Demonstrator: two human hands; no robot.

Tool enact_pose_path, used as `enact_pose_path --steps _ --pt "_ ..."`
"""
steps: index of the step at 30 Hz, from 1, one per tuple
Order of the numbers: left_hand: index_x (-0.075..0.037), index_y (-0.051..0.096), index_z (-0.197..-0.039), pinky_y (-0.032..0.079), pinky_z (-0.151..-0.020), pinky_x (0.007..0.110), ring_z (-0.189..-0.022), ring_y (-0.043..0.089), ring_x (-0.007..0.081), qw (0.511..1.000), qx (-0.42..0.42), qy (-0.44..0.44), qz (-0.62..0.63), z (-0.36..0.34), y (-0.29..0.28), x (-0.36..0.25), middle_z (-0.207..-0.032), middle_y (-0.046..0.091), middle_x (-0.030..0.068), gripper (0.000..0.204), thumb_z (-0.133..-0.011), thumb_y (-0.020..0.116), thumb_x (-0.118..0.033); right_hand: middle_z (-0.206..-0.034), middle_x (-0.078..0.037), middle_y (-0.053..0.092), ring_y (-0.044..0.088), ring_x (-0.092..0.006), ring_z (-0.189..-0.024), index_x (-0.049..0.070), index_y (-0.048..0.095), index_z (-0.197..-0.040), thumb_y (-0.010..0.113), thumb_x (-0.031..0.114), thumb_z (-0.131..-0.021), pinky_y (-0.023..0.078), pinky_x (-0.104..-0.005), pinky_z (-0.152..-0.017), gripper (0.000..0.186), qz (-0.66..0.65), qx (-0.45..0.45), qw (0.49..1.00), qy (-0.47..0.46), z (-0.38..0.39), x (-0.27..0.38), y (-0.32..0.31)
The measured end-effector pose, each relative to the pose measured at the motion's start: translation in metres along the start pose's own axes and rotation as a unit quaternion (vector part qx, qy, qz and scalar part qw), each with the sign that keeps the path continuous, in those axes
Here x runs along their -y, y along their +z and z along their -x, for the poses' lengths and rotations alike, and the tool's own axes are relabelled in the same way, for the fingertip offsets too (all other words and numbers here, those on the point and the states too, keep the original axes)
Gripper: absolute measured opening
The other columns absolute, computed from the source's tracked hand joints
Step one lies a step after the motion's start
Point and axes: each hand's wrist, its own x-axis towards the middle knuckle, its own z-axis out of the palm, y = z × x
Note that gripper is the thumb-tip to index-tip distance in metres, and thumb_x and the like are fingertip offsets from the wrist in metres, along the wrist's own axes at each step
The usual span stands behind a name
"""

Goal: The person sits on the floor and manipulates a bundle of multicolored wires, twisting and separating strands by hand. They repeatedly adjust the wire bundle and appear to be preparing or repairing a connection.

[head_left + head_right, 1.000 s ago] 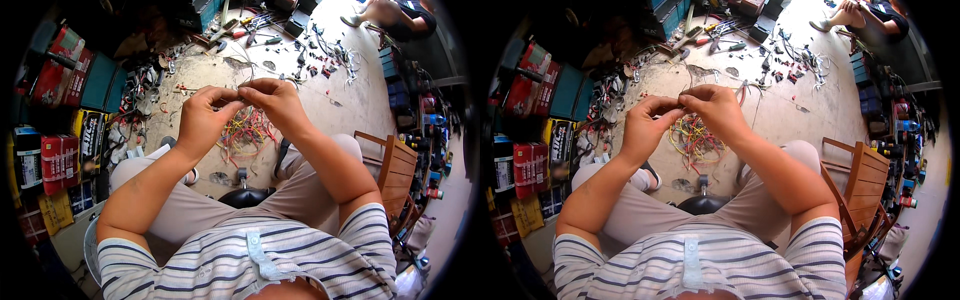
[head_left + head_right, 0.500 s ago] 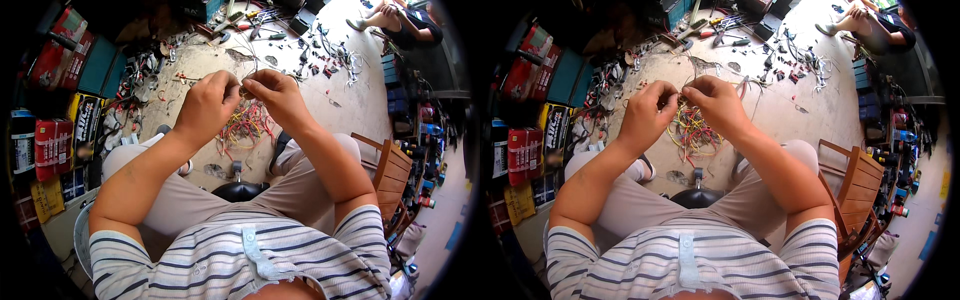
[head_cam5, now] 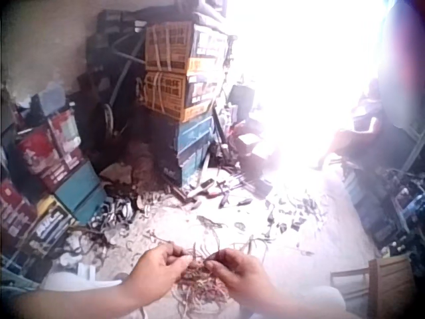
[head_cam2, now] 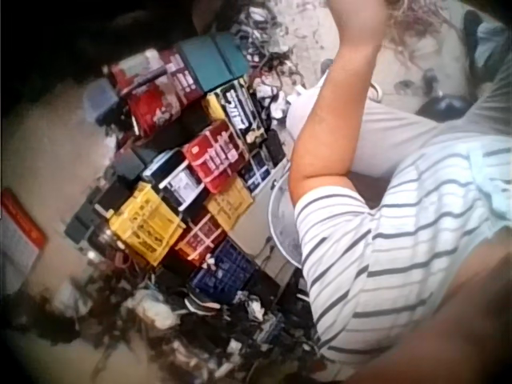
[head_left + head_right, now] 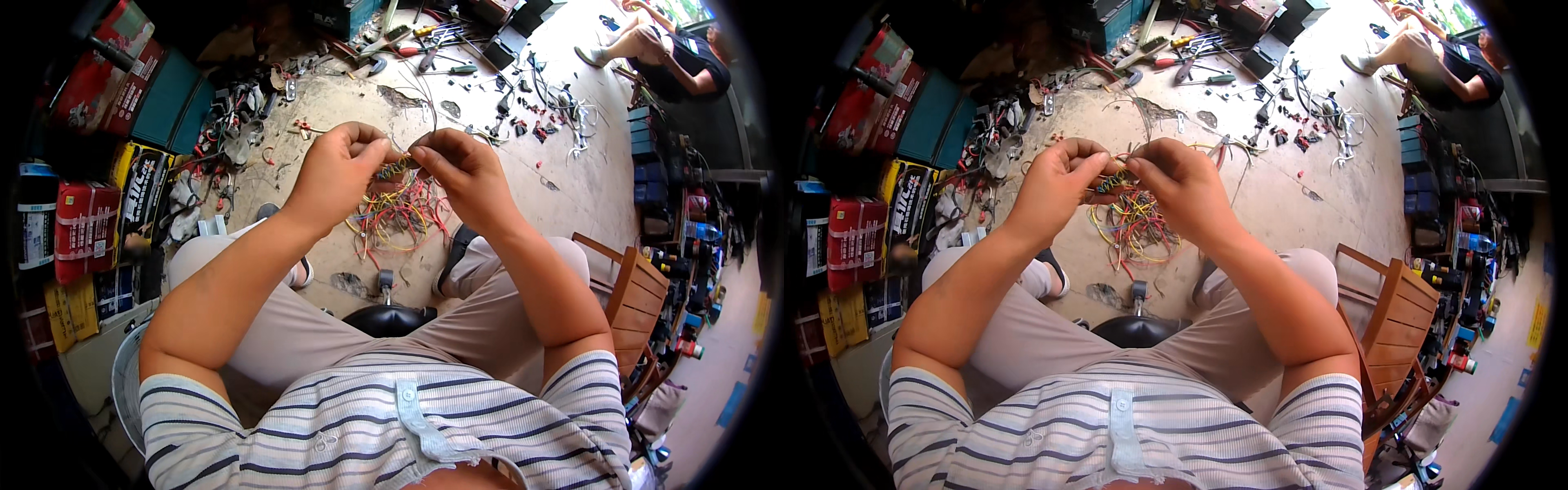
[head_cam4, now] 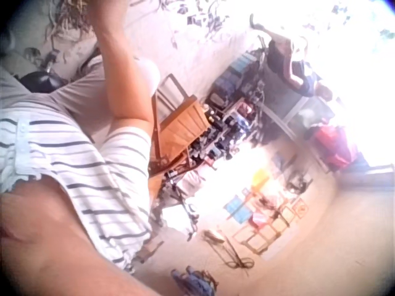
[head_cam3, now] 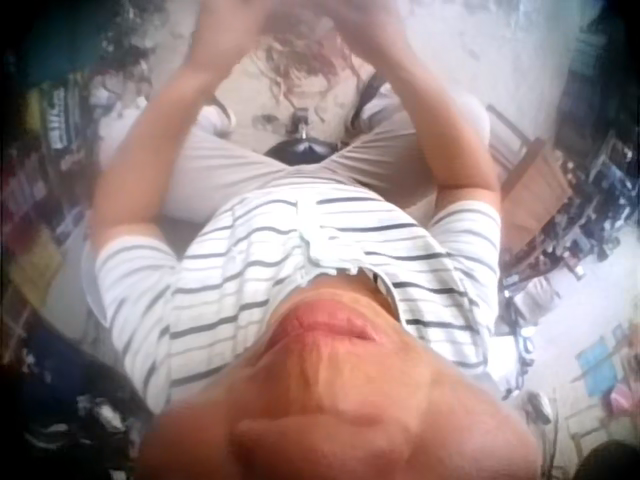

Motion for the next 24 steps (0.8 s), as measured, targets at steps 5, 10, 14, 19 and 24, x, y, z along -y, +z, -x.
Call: enact_pose_path --steps 5,10,14,19,24 --pt "0.003 0.059 -0.11 0.053 -0.074 0.025 -0.085 0.062 0.0127 0.997 0.064 -0.049 -0.021 0.003 -0.009 -0.003 -0.098 0.065 0.0085 0.029 -0.087 0.063 -0.014 -0.084 -0.006 0.066 0.057 -0.009 -0.076 -0.006 0.063 -0.096 0.063 0.014 -0.088 0.047 -0.0238 -0.07 0.022 -0.057 0.015 0.998 0.026 -0.003 -0.007 -0.008" --pt "0.004 0.061 -0.106 0.051 -0.074 0.026 -0.086 0.061 0.0128 0.995 0.082 0.006 -0.06 0.007 -0.002 -0.003 -0.095 0.065 0.0093 0.033 -0.079 0.071 -0.011 -0.086 -0.008 0.067 0.059 -0.0108 -0.077 -0.006 0.064 -0.096 0.064 0.017 -0.087 0.048 -0.0245 -0.071 0.024 -0.019 0.002 0.999 0.033 -0.002 -0.002 -0.01" --pt "0.002 0.061 -0.108 0.052 -0.075 0.026 -0.084 0.062 0.0132 0.994 0.084 0.027 -0.064 0.007 -0.002 0.001 -0.098 0.064 0.0081 0.027 -0.082 0.067 -0.006 -0.085 -0.008 0.066 0.06 -0.0112 -0.076 -0.006 0.064 -0.097 0.063 0.018 -0.087 0.048 -0.0252 -0.07 0.026 -0.045 0.018 0.998 0.028 -0.005 -0.001 -0.009" --pt "0.003 0.061 -0.105 0.052 -0.074 0.025 -0.08 0.063 0.0129 0.999 0.026 -0.027 0.013 0.003 0.003 -0.003 -0.091 0.065 0.0077 0.021 -0.085 0.063 -0.004 -0.089 -0.008 0.067 0.061 -0.0114 -0.079 -0.006 0.062 -0.102 0.063 0.015 -0.088 0.049 -0.0244 -0.073 0.025 -0.103 -0.012 0.994 0.027 -0.003 0.007 -0.011" --pt "0.004 0.061 -0.104 0.052 -0.074 0.025 -0.079 0.063 0.013 0.998 0.043 -0.026 0.027 0.002 0.004 -0.004 -0.09 0.065 0.0079 0.021 -0.085 0.063 -0.007 -0.088 -0.007 0.067 0.06 -0.0101 -0.08 -0.004 0.062 -0.097 0.065 0.012 -0.085 0.049 -0.0238 -0.073 0.019 -0.07 -0.021 0.997 -0.019 -0.001 0.002 -0.011"
